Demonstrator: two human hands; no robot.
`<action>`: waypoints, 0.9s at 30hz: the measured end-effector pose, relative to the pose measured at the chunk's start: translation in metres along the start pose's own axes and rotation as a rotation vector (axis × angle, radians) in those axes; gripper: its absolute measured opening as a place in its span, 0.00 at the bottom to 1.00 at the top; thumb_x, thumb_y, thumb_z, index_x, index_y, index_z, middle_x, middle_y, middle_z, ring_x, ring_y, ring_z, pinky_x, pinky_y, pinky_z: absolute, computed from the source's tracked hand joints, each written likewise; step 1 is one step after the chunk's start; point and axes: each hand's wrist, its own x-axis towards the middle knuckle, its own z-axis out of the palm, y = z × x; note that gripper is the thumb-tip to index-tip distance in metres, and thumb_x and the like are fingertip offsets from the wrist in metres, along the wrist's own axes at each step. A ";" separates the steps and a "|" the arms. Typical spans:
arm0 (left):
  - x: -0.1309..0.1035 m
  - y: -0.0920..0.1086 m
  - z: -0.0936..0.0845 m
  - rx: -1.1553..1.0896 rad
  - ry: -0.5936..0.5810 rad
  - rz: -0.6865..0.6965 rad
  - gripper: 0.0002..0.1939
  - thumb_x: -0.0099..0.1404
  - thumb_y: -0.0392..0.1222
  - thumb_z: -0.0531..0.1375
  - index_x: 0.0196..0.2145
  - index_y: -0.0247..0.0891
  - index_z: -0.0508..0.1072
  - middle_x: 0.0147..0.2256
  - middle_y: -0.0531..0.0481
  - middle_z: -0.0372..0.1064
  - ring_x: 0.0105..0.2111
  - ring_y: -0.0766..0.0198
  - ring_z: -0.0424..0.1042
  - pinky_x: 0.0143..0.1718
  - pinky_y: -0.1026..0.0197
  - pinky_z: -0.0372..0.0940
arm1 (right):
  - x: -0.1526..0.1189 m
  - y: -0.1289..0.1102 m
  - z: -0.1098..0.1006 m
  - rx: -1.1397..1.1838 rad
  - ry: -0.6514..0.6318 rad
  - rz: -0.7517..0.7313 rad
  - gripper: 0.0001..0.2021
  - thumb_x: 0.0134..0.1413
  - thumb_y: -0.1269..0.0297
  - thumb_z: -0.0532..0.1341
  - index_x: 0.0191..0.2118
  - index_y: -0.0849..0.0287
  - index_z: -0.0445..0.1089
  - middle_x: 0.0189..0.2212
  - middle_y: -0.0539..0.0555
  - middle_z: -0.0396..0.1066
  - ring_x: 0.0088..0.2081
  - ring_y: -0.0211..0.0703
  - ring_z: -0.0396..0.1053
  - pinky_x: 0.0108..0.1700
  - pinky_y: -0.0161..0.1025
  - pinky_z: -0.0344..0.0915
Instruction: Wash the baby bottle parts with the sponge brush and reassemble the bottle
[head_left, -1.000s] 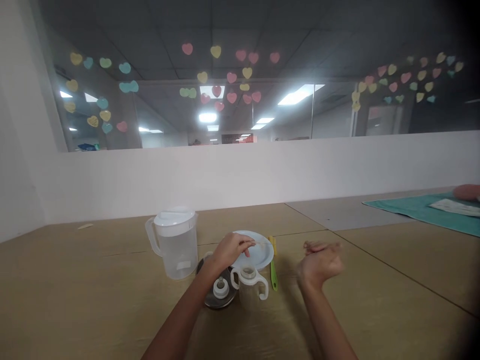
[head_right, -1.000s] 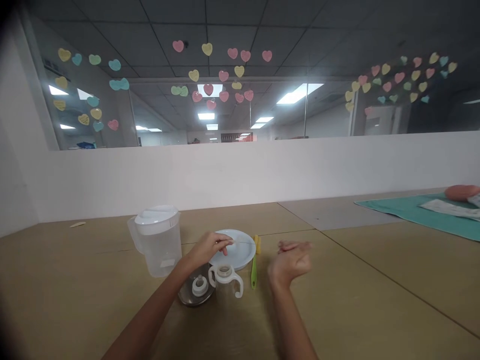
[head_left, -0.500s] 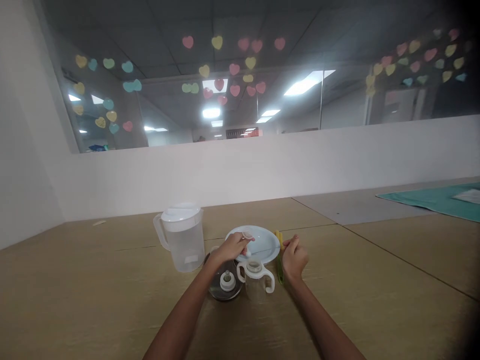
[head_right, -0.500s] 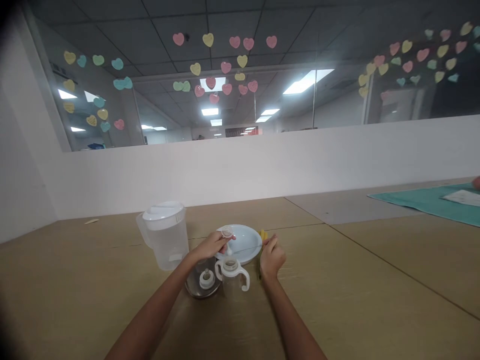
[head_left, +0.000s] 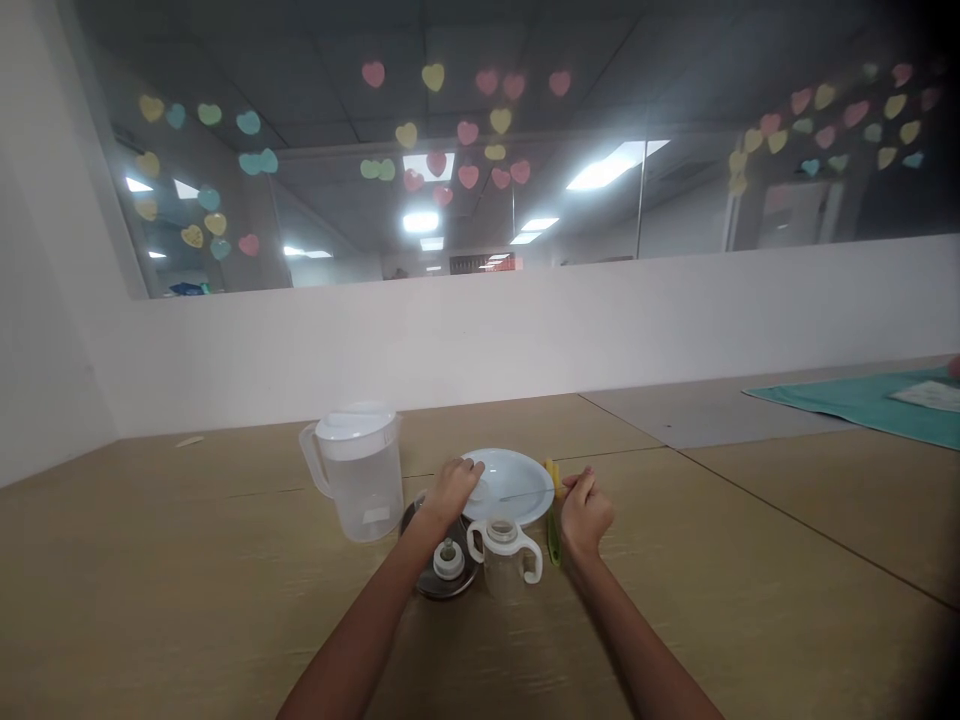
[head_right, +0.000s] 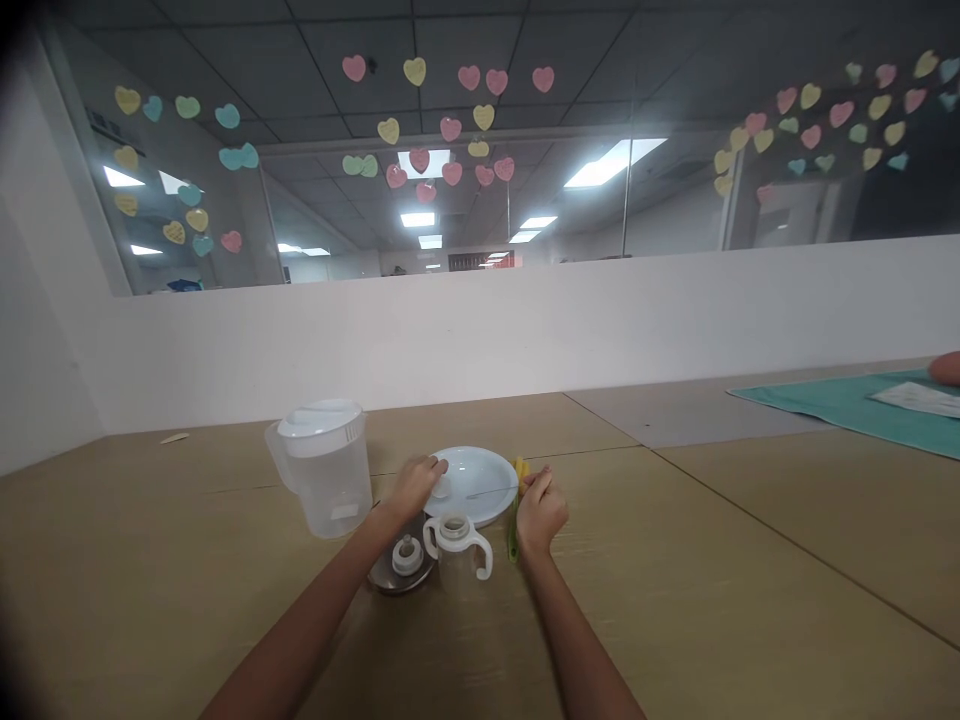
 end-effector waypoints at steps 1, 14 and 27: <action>0.002 0.000 0.001 -0.009 -0.008 0.020 0.14 0.62 0.27 0.48 0.41 0.33 0.70 0.41 0.37 0.67 0.46 0.54 0.64 0.51 0.52 0.55 | 0.000 0.000 0.000 0.007 0.000 -0.005 0.33 0.57 0.44 0.36 0.22 0.61 0.68 0.19 0.56 0.67 0.24 0.43 0.63 0.31 0.37 0.54; 0.001 -0.008 0.009 -0.532 0.021 0.087 0.10 0.59 0.38 0.56 0.33 0.36 0.76 0.34 0.49 0.75 0.33 0.64 0.70 0.37 0.66 0.62 | 0.003 -0.004 -0.004 -0.036 0.000 0.018 0.34 0.57 0.44 0.35 0.25 0.62 0.70 0.22 0.59 0.69 0.27 0.45 0.63 0.31 0.38 0.52; -0.019 0.022 -0.053 -1.070 0.128 0.039 0.17 0.57 0.49 0.59 0.37 0.31 0.73 0.33 0.45 0.73 0.30 0.64 0.72 0.34 0.63 0.67 | 0.002 0.004 0.005 -0.034 -0.166 0.071 0.25 0.54 0.51 0.45 0.37 0.64 0.72 0.32 0.61 0.72 0.32 0.46 0.66 0.32 0.37 0.53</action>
